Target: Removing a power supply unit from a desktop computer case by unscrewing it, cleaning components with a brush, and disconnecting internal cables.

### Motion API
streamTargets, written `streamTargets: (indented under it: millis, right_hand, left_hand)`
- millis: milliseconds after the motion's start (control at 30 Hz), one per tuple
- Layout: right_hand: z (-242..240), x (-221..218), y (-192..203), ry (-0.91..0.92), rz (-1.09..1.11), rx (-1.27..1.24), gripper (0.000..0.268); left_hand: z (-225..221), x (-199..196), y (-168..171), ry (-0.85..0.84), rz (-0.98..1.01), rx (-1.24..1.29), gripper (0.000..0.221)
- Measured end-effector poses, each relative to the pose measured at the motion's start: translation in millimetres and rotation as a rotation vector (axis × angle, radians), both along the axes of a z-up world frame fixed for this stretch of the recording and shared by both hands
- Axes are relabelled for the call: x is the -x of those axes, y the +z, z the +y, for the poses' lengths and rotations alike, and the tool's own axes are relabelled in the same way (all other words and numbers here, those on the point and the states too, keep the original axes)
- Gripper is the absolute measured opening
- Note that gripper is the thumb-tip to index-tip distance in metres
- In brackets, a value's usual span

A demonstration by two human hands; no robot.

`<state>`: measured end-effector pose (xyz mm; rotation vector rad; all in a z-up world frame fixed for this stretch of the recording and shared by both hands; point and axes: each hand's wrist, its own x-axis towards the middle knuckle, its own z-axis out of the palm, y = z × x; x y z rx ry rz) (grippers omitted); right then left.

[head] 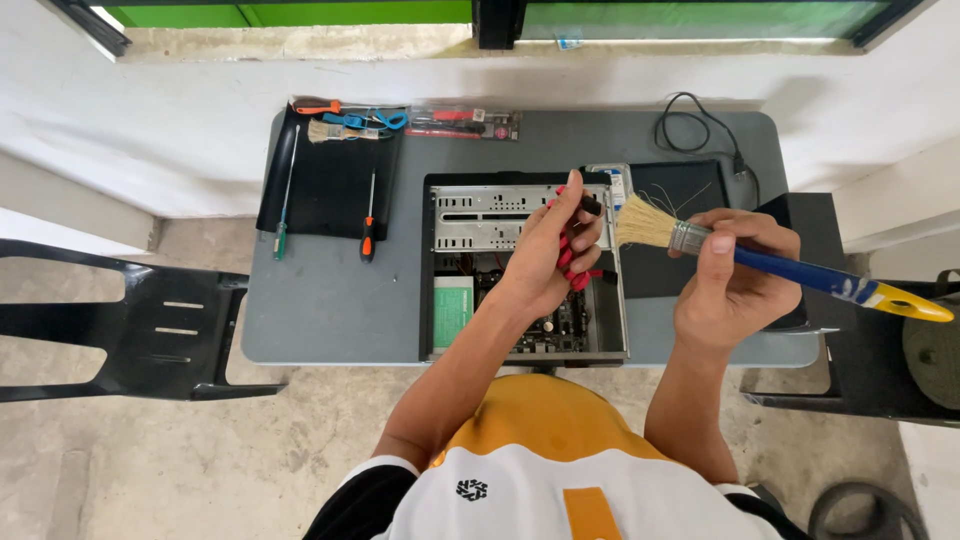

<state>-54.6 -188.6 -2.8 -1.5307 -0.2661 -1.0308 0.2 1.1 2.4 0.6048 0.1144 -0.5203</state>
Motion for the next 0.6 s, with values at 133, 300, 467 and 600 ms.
streamTargets:
  millis: [133,300,467,600]
  right_hand:
    - [3.6,0.3,0.1,0.025,-0.010,0.004,0.035]
    - [9.3,3.7,4.2,0.014,-0.001,0.035,0.036]
    - [-10.2,2.0,1.0,-0.020,-0.031,-0.036,0.033]
    - [-119.7,38.3,55.2,-0.086,0.161,0.355,0.027]
  left_hand:
    - [-1.6,-0.5,-0.4,0.011,-0.013,0.011,0.050]
    - [-2.5,-0.9,-4.7,-0.001,-0.007,-0.003,0.053]
    - [13.5,4.7,-6.2,0.006,-0.137,-0.041,0.037]
    - [87.8,27.1,49.3,0.399,-0.649,-0.484,0.018]
